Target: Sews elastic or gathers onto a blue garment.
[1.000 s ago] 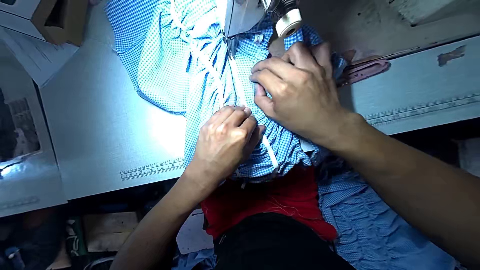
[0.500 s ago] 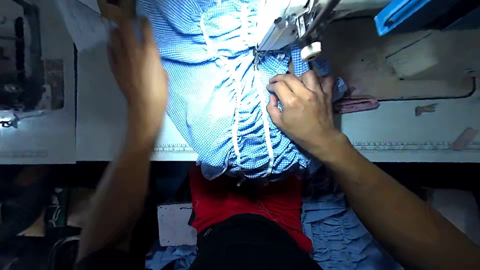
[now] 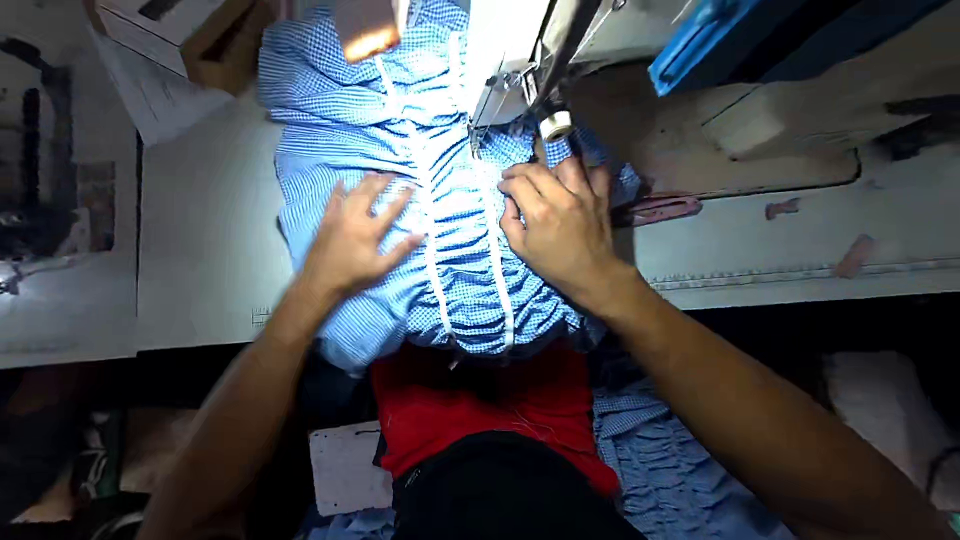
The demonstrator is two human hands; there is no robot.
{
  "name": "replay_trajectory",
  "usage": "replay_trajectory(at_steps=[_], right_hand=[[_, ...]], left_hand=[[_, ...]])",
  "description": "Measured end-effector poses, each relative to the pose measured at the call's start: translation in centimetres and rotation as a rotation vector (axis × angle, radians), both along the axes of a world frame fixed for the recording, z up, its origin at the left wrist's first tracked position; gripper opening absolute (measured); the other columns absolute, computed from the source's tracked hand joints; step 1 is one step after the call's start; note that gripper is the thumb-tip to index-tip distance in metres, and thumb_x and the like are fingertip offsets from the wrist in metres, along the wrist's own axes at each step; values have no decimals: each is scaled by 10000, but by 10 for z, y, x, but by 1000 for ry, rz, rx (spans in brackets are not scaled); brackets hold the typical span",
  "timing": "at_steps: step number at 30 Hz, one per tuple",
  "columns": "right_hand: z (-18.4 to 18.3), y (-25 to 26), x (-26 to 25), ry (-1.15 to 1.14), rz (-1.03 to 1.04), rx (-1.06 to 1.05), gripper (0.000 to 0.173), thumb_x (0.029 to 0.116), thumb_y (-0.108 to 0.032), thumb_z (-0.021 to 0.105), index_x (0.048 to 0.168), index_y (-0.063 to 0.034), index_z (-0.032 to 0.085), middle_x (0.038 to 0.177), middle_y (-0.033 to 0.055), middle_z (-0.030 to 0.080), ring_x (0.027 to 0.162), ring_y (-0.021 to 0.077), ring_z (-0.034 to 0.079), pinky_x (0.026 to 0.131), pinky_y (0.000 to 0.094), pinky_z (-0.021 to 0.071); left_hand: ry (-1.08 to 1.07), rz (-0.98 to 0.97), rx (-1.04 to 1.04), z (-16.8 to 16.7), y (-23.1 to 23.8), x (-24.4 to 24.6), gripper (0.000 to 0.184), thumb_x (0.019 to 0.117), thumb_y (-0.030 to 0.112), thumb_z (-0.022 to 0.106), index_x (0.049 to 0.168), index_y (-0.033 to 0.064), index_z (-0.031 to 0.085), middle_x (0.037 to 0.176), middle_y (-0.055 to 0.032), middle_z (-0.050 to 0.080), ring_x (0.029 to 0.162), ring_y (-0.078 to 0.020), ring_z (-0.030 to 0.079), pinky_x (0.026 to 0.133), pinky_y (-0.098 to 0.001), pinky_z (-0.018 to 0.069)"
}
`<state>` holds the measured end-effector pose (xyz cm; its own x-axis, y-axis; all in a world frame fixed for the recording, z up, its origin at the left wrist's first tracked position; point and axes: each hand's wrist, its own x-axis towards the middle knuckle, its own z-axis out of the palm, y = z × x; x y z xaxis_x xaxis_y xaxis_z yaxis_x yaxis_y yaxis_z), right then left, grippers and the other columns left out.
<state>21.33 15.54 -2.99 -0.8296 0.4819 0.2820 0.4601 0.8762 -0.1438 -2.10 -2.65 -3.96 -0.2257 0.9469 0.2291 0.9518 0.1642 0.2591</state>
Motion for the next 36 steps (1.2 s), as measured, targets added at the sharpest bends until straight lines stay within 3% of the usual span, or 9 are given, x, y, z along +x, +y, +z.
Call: replay_trajectory(at_steps=[3,5,8,11,15,22,25,30,36], right_hand=[[-1,-5,5,-16,12,-9,293,1040,-233,464,1171,-119,700,1311,44,679,1163,343,598,914,580,404],[1,2,-3,16,2,-2,289,1033,-239,480,1172,-124,705,1310,40,684,1171,345,604,918,588,421],[3,-2,0,-10,-2,-85,296,1022,-232,496,1194,-128,714,1327,39,680,1174,350,603,934,600,423],[5,3,-2,-12,-14,-101,299,1029,-237,484,1195,-150,717,1341,8,677,1187,330,603,944,584,421],[5,3,-5,-25,-5,-109,300,1007,-209,482,1195,-134,702,1312,39,678,1188,346,589,932,590,416],[7,2,-7,-39,16,-68,309,1013,-137,463,1238,-114,674,1322,68,670,1173,375,591,939,610,403],[5,3,-8,14,77,-37,245,1004,-85,482,1131,-114,689,1190,95,692,1091,362,610,884,542,440],[8,3,-3,-45,70,-45,376,1002,-308,476,1233,-124,708,1327,51,676,1146,355,598,924,577,419],[11,-4,-5,-56,75,-30,247,1011,-97,471,1129,-84,687,1158,115,687,1069,375,598,875,541,419]], left_hand=[[141,-80,90,16,1,-37,606,1042,560,446,1439,124,586,1501,-189,533,1387,-382,490,1158,-570,333],[73,-127,206,41,31,4,576,989,529,530,1341,96,670,1465,-170,579,1376,-368,505,1156,-555,345],[-70,-189,16,19,53,84,696,932,658,530,1400,155,644,1491,-67,587,1457,-313,452,1208,-538,329],[-65,-181,29,0,52,96,432,1034,422,538,1324,148,705,1424,-43,648,1411,-288,521,1220,-505,335],[-123,-271,160,0,16,119,245,1004,143,598,1150,21,752,1239,-146,727,1245,-291,657,1114,-433,490],[-187,-198,214,-6,-8,147,265,1045,211,596,1140,28,763,1221,-127,743,1240,-239,670,1113,-370,498],[-207,-207,194,-6,-6,143,278,1037,227,604,1158,33,762,1250,-122,734,1267,-240,653,1129,-378,486],[-224,-237,184,-5,-3,133,266,1024,248,630,1135,53,773,1253,-107,734,1276,-229,646,1130,-373,487],[-203,-262,164,-1,5,123,334,1010,323,650,1140,41,771,1253,-125,730,1276,-243,647,1130,-381,489]])
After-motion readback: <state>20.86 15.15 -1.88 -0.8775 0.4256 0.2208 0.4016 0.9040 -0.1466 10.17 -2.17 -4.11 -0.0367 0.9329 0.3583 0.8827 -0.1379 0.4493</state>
